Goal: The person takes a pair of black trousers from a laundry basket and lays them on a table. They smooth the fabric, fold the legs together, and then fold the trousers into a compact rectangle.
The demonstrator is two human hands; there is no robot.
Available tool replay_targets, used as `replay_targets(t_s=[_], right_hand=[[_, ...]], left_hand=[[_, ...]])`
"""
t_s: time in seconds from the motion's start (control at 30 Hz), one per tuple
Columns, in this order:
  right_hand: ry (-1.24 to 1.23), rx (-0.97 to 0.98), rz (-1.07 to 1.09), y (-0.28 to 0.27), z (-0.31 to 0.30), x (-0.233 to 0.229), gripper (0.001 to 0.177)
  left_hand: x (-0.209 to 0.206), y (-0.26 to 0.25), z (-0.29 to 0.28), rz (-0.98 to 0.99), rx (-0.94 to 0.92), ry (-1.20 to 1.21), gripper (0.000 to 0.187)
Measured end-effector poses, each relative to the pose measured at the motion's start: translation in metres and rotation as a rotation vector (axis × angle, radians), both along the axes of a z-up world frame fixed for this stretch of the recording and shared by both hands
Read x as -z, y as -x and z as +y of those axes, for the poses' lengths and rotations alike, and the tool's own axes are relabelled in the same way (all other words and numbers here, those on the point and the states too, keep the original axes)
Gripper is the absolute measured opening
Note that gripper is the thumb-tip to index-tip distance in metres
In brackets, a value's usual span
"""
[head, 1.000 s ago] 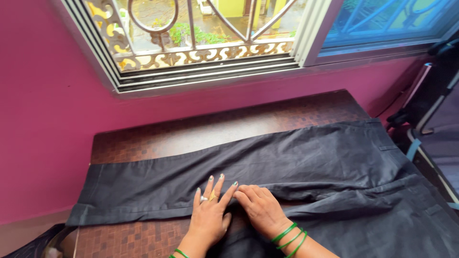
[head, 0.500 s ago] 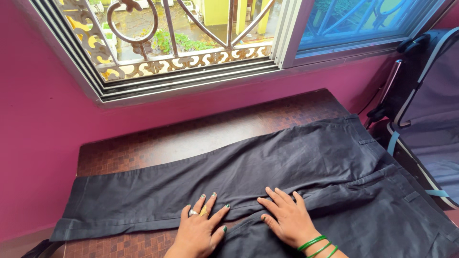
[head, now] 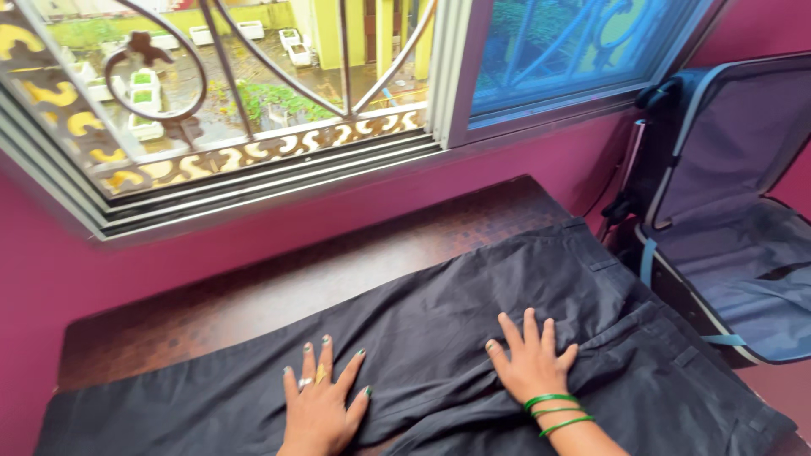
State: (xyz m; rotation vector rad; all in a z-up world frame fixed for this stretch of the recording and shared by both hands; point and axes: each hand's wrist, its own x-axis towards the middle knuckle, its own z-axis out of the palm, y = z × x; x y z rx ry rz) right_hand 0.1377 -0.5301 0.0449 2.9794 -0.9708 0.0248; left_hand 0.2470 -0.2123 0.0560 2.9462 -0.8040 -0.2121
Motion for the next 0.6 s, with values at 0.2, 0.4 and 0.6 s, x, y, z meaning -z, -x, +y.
replay_targets(t_s=[0.2,0.4,0.6], right_hand=[[-0.078,-0.053,-0.017,-0.004,-0.010,0.015,0.076],[-0.109,-0.122,-0.070,-0.013,-0.014,0.012,0.072],[-0.140,-0.195,-0.077,-0.035,-0.019,0.005,0.072]], left_hand=[[0.022,-0.003,-0.002,-0.055,-0.053,-0.026,0.078],[0.014,-0.004,-0.003,0.047,-0.124,-0.169,0.077],[0.016,-0.008,-0.006,0.028,-0.209,-0.264,0.077]])
